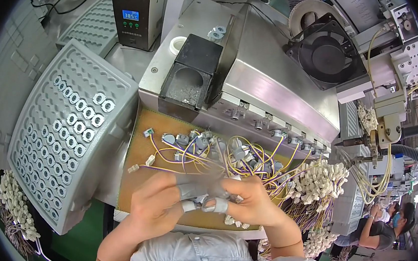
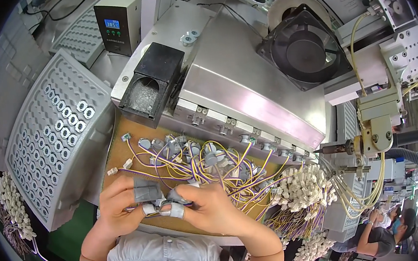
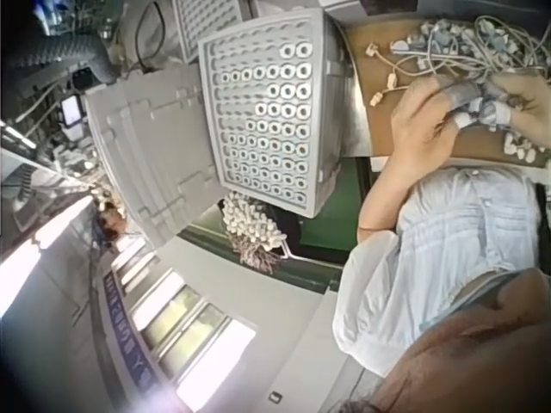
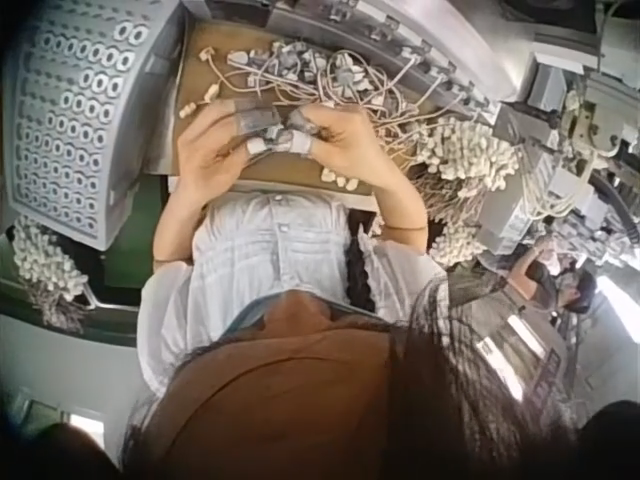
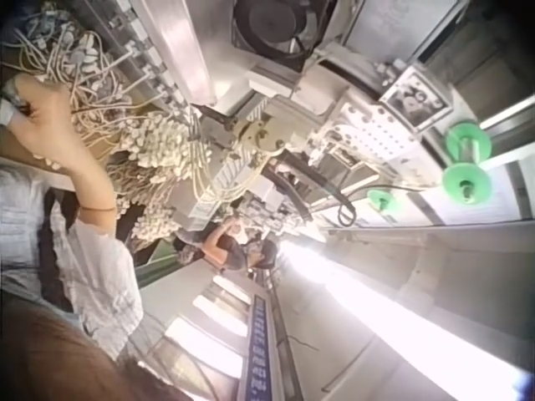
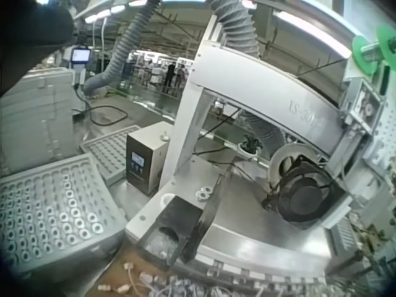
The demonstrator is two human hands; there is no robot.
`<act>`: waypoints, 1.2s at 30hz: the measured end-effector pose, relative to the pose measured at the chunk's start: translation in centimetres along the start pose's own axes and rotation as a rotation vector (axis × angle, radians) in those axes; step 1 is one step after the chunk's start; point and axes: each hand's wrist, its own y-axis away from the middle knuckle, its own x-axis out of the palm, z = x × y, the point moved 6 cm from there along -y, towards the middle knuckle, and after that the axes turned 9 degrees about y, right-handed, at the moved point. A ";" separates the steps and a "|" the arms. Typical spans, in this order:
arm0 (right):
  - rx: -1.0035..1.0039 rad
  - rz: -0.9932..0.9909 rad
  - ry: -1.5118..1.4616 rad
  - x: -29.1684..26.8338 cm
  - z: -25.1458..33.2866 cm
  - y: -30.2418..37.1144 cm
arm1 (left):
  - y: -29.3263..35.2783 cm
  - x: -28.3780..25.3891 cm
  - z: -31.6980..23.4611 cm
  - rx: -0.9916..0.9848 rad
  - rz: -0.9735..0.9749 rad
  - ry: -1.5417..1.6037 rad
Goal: The person takes metal components from a tray, attaches them to wire harnesses, inserts the wire connectors into a soldering machine, and gathers the completed wire harness assemblies into a bundle by hand.
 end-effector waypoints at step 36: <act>0.318 -0.680 -0.979 0.7 -4.3 -5.1 | 2.1 -0.9 4.1 -0.225 0.579 -0.428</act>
